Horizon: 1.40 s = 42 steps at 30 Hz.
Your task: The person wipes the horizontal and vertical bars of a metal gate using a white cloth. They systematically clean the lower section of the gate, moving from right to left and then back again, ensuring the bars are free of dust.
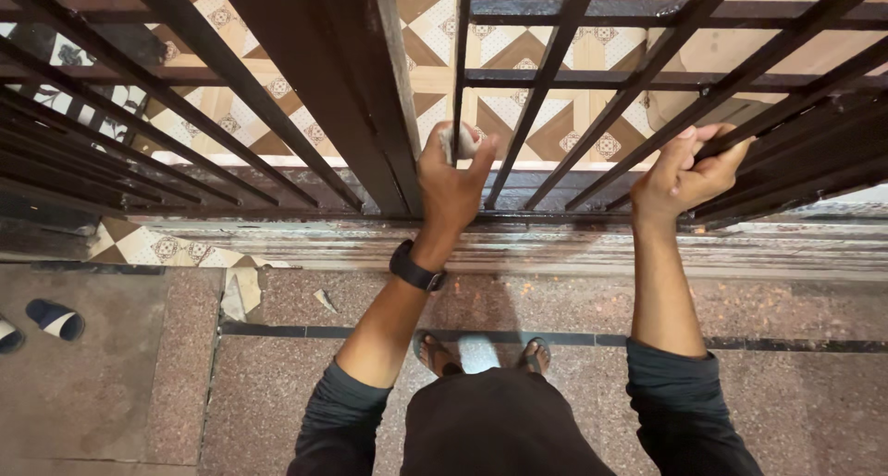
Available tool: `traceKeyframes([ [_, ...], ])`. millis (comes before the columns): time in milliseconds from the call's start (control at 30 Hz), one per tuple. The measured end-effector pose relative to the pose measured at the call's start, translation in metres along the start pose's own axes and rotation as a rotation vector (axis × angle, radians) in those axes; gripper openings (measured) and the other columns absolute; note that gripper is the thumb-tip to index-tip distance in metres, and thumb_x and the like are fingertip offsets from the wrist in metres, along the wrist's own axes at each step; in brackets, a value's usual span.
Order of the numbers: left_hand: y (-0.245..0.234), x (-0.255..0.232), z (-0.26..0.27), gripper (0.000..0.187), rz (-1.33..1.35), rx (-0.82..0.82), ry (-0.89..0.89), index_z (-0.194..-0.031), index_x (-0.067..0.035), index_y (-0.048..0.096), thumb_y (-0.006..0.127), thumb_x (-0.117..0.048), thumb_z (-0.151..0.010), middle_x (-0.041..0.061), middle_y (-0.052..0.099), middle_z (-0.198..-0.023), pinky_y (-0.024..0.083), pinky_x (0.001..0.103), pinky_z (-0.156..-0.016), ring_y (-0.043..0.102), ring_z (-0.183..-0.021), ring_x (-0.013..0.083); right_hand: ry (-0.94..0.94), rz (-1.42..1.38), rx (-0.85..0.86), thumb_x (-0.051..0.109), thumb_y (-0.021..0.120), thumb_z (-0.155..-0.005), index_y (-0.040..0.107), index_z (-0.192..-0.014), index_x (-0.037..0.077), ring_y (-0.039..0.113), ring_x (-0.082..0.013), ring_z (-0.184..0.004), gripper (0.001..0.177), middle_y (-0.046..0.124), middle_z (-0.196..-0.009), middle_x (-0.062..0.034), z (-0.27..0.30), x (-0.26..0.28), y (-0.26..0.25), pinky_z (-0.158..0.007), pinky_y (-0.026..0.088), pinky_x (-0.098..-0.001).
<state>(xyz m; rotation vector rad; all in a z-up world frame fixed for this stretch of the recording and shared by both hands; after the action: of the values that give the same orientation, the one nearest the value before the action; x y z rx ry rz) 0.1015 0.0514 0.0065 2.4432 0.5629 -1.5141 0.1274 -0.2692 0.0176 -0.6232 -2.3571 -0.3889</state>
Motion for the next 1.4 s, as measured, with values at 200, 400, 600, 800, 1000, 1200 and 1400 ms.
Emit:
traceKeyframes([
  [200,-0.007,-0.037,-0.002,0.015,-0.116,-0.096,0.076,-0.109,-0.002,0.061,0.063,-0.013,-0.100,0.008,0.068,-0.084,0.055,0.034,-0.071,0.069,-0.076,0.0182,-0.049,0.033,-0.023,0.010,0.062,-0.112,0.050,-0.109,0.000,0.042,-0.0073,-0.068,0.016,0.050,-0.088,-0.0008,-0.001,-0.004,-0.002,-0.060,0.032,-0.0212],
  [400,-0.007,-0.028,0.008,0.022,-0.159,-0.025,0.155,-0.121,0.001,0.055,0.057,-0.014,-0.105,0.018,0.067,-0.095,0.054,0.041,-0.079,0.068,-0.085,0.0305,-0.003,-0.029,-0.014,0.007,0.061,-0.112,0.049,-0.110,0.000,0.044,-0.0066,-0.066,0.014,0.052,-0.089,-0.0007,0.002,-0.010,-0.001,-0.059,0.034,-0.0212],
  [600,-0.007,0.021,0.029,0.024,-0.178,0.027,0.104,-0.122,0.002,0.052,0.055,-0.015,-0.106,0.021,0.066,-0.100,0.051,0.044,-0.083,0.066,-0.092,0.0367,-0.004,-0.028,-0.028,0.004,0.059,-0.111,0.048,-0.108,0.001,0.043,-0.0059,-0.064,0.012,0.049,-0.086,0.0000,0.002,-0.015,-0.004,-0.058,0.033,-0.0208],
  [800,-0.009,0.092,0.056,0.022,-0.160,0.075,0.019,-0.120,0.000,0.054,0.056,-0.017,-0.105,0.020,0.068,-0.102,0.052,0.044,-0.084,0.067,-0.094,0.0373,-0.030,-0.064,-0.006,-0.001,0.054,-0.111,0.048,-0.112,-0.001,0.042,-0.0070,-0.067,0.007,0.051,-0.090,-0.0015,0.004,-0.015,-0.003,-0.061,0.034,-0.0214],
  [1000,-0.010,0.131,0.077,0.023,-0.139,0.120,0.016,-0.123,-0.001,0.053,0.054,-0.015,-0.104,0.018,0.068,-0.112,0.051,0.042,-0.093,0.067,-0.104,0.0362,-0.022,-0.080,0.004,-0.003,0.051,-0.108,0.048,-0.110,0.000,0.043,-0.0061,-0.064,0.005,0.052,-0.093,-0.0016,0.003,-0.016,-0.002,-0.058,0.034,-0.0199],
  [1200,-0.008,0.133,0.073,0.029,-0.090,0.077,-0.126,-0.119,-0.002,0.057,0.064,-0.022,-0.099,0.013,0.069,-0.106,0.053,0.038,-0.089,0.067,-0.097,0.0257,-0.040,-0.037,-0.016,-0.002,0.051,-0.107,0.048,-0.109,0.000,0.044,-0.0061,-0.064,0.004,0.052,-0.090,-0.0010,0.004,-0.024,-0.006,-0.057,0.033,-0.0196],
  [1400,0.001,0.058,0.042,0.049,0.227,0.175,-0.183,-0.133,-0.003,0.050,0.065,-0.033,-0.098,0.008,0.060,-0.111,0.055,0.035,-0.091,0.061,-0.102,0.0191,-0.107,0.017,-0.021,-0.001,0.052,-0.111,0.050,-0.117,-0.003,0.053,-0.0118,-0.079,0.006,0.057,-0.095,-0.0056,0.006,-0.028,-0.008,-0.069,0.042,-0.0241],
])
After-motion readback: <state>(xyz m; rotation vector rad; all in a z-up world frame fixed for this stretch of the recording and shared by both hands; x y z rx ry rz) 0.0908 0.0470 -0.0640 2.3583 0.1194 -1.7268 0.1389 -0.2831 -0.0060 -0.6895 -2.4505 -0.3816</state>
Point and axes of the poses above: each hand's wrist, its own z-axis away from the middle knuckle, its own y-axis out of the palm, x = y × z, the point moved 9 cm from there along -z, towards the middle knuckle
